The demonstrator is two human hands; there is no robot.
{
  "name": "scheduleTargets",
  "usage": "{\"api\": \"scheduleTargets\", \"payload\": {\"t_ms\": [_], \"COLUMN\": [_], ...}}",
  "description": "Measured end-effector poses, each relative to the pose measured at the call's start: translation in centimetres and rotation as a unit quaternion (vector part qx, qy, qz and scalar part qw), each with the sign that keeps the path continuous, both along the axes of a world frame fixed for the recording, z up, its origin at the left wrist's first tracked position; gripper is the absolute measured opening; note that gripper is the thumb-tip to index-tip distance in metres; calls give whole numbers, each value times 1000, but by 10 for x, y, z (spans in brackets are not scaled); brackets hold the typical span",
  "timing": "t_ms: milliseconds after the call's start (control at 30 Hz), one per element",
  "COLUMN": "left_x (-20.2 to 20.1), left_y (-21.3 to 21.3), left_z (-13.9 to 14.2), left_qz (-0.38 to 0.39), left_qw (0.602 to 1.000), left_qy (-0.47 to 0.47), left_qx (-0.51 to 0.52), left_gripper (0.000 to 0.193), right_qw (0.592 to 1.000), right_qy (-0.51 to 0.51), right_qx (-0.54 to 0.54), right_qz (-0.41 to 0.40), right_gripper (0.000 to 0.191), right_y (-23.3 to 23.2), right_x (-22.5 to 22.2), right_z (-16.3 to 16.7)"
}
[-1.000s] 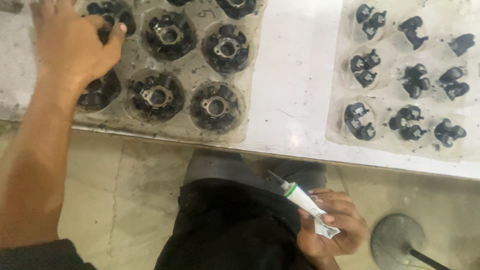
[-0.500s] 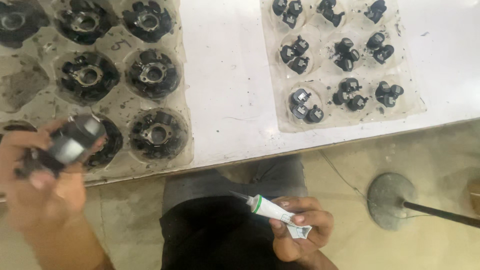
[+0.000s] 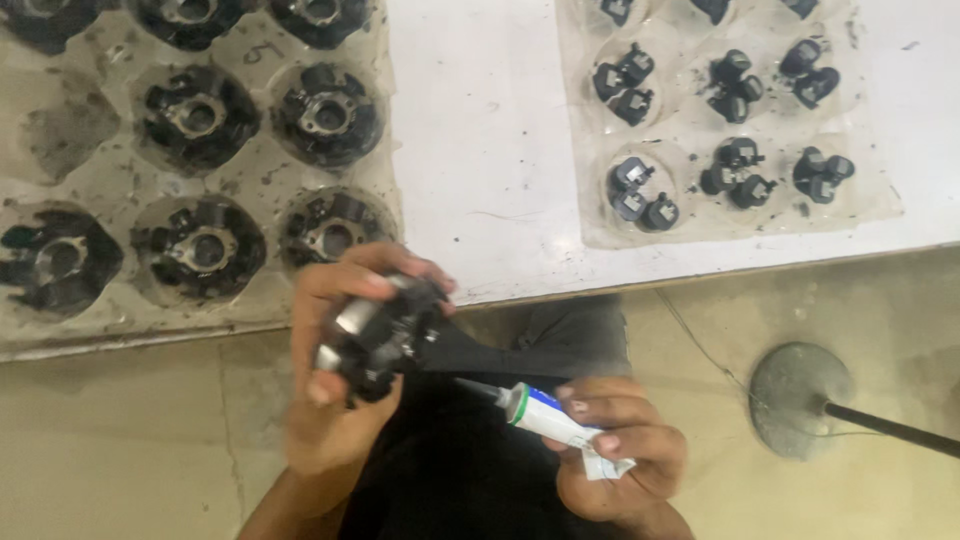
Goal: The person picks up small black rotor-like plastic parts from a tray one at a time and squeezes adhesive from a tube onto each part, then places the treated part back into the tray. At the end the person wipes the adhesive tube with a cloth.
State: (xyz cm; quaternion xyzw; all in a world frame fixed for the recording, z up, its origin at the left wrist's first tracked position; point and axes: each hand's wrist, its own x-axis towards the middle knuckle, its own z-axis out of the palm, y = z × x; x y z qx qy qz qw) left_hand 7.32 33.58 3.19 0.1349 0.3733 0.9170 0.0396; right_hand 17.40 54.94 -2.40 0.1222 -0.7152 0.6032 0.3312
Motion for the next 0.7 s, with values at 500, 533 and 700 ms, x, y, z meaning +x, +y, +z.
{"api": "scheduleTargets", "payload": {"t_ms": [500, 533, 700], "left_x": [2, 1, 2], "left_y": [14, 14, 19], "left_z": [14, 13, 6], "left_qz": [25, 28, 19], "left_qw": [979, 977, 982], "left_qy": [113, 115, 109], "left_qx": [-168, -178, -152], "left_gripper": [44, 44, 41], "right_qw": [987, 983, 982], "right_qy": [86, 81, 64], "right_qx": [137, 164, 175], "right_qz": [23, 33, 15], "right_gripper": [56, 57, 57], "right_y": [11, 12, 13], "right_x": [-8, -8, -6], "right_z": [-1, 1, 7]}}
